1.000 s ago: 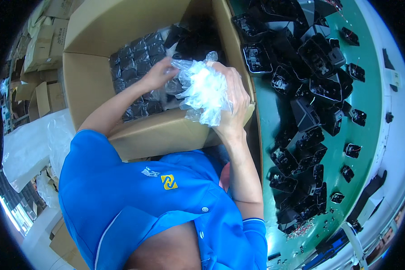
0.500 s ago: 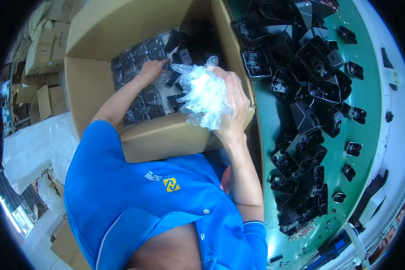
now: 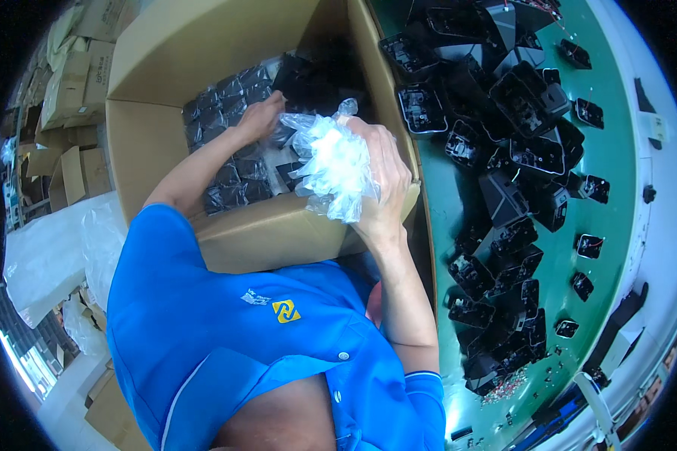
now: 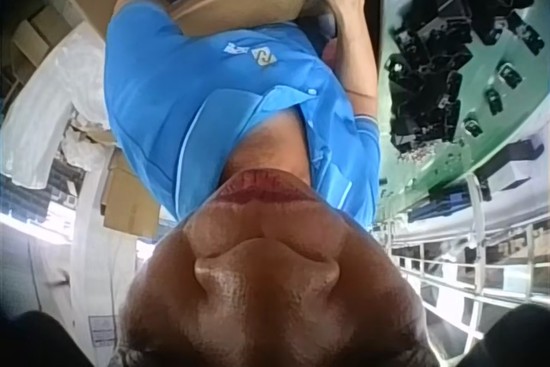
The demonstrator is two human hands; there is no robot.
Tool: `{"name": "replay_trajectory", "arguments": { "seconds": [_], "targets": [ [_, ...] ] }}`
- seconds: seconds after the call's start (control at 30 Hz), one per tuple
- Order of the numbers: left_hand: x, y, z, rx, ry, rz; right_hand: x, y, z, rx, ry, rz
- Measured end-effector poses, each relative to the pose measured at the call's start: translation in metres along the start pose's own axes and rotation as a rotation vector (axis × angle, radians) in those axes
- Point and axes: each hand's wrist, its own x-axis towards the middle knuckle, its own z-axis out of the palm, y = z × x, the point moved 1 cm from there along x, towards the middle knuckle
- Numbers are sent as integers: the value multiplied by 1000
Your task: Assembling small electronic housing components and packing them into a cardboard box with bubble wrap.
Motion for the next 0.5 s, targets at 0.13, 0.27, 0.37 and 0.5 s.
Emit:
{"name": "replay_trajectory", "arguments": {
  "seconds": [0.13,0.27,0.37,0.5],
  "targets": [
    [36,57,-77,-932,-91,-675,1,-1,-3,6,20,-14],
    [23,19,-65,-419,-241,-740,3,-2,-2,2,13,-36],
    [19,-2,-41,-168,-299,-687,5,-4,-2,-5,8,-34],
    [9,-12,-8,57,-347,-491,3,-6,-3,-18,-14,13]
  ]
}}
